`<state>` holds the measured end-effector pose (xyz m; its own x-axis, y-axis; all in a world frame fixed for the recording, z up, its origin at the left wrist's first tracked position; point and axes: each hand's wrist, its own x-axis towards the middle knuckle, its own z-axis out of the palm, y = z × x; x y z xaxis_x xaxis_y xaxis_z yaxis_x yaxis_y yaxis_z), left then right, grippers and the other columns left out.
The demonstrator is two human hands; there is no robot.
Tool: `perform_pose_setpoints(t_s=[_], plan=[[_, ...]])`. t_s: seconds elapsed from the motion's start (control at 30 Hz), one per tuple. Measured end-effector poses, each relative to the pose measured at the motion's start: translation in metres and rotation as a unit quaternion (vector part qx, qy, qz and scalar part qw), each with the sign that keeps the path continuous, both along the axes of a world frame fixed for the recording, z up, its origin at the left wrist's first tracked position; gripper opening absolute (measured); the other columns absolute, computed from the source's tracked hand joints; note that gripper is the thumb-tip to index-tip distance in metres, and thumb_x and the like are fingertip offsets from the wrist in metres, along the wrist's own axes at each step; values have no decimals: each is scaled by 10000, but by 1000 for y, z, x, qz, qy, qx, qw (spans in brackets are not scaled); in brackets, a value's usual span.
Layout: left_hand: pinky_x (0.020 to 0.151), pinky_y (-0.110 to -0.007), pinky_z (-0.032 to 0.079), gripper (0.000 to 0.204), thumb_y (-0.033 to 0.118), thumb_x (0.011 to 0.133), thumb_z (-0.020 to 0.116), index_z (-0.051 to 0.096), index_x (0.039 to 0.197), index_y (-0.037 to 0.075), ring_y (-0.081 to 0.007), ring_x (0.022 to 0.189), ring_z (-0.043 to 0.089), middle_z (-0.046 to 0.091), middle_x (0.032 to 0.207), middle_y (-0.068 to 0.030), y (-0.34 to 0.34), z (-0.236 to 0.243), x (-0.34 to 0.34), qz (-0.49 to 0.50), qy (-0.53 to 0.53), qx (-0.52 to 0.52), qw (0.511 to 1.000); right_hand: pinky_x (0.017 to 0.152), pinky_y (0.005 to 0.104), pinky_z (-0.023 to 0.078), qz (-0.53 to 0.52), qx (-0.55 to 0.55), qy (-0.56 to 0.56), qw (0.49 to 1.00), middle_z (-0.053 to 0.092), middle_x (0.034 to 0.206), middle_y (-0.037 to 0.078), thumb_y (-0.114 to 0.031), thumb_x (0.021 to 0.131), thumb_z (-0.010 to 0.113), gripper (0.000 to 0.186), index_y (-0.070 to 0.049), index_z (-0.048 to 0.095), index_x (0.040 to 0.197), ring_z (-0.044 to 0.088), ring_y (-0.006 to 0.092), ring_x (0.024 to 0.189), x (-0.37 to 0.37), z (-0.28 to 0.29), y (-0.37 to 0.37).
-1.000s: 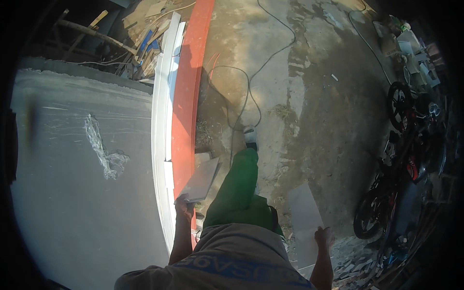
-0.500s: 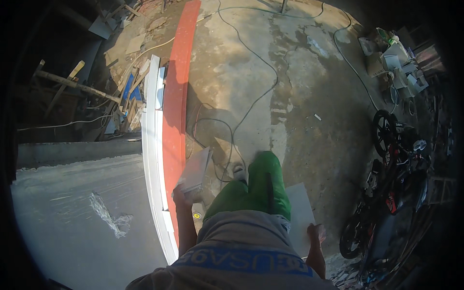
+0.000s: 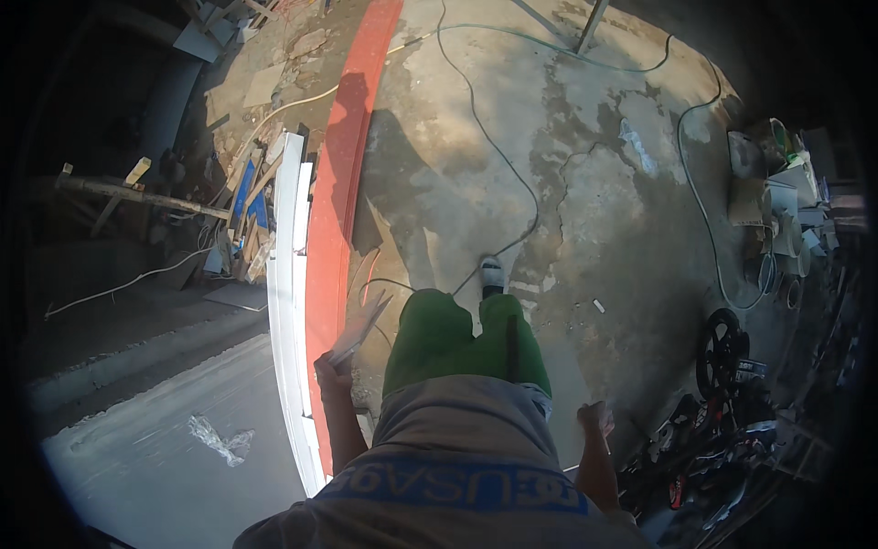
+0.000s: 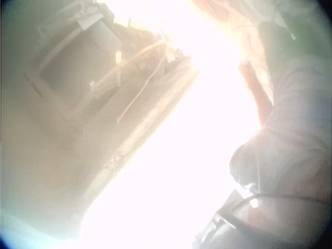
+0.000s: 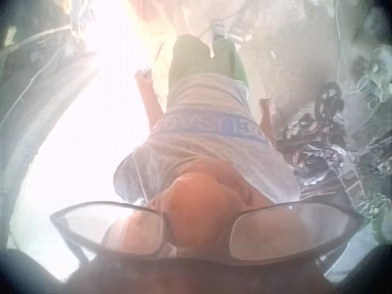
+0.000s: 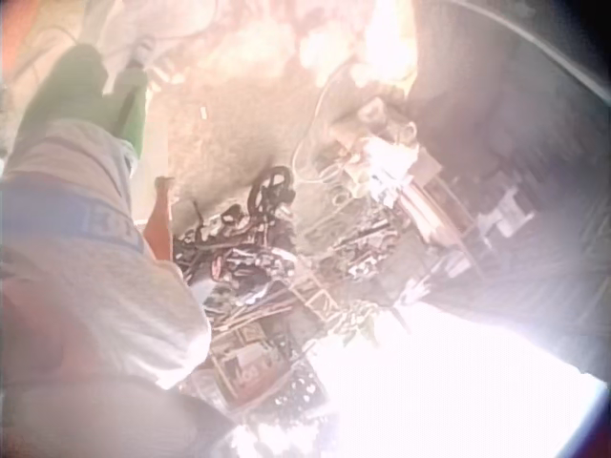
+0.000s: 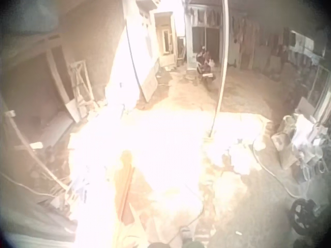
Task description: The person carries tiles into a room, places a tile piece against a wall edge to check the fit, uses a spirit level to verify alignment, and then uses a hammer and chisel to chip away at the concrete substrate.
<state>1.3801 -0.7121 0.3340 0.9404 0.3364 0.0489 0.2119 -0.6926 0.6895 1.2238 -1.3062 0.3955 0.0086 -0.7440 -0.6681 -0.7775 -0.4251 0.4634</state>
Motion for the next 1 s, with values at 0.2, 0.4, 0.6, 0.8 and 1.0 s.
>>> perform_pose_setpoints(t_s=[0.2, 0.4, 0.6, 0.8, 1.0], plan=[[728, -428, 595, 450, 97, 805, 815, 490, 1068, -68, -372, 824, 697, 645, 952, -248, 14, -86, 110, 111, -59, -183, 975, 928, 441, 528, 55, -53, -88, 993, 710, 1110, 182, -388, 872, 664, 382, -59, 728, 1056, 672, 350, 1082, 233, 20, -77], [863, -407, 593, 266, 141, 860, 504, 587, 935, -100, -357, 904, 683, 661, 978, -234, -34, -64, 317, 318, 165, -462, 811, 918, 440, 532, 65, -136, -118, 981, 710, 1115, 179, -396, 886, 657, 384, -56, 732, 1049, 670, 348, 1082, 407, 7, -118], [744, -317, 572, 127, -22, 835, 658, 641, 936, -96, -240, 764, 671, 667, 882, -156, -52, -31, 478, 14, 252, -151, 956, 933, 426, 523, -4, -114, -51, 992, 708, 1131, 171, -402, 891, 653, 386, -63, 738, 1056, 668, 338, 1089, 571, 16, -98], [688, -286, 550, 183, 63, 883, 729, 676, 930, -105, -182, 717, 658, 701, 913, -157, 27, -51, 607, 100, 158, -185, 965, 964, 438, 506, 58, -31, -28, 997, 680, 1196, 185, -423, 883, 655, 455, -41, 703, 1126, 631, 334, 1168, 782, 20, -46], [643, -266, 549, 197, 74, 884, 738, 692, 946, -108, -185, 634, 671, 718, 940, -193, 27, -9, 789, 69, 84, 0, 994, 919, 450, 535, 131, 23, -10, 991, 703, 1152, 169, -386, 886, 673, 390, -64, 722, 1101, 670, 332, 1103, 977, -19, 1]])
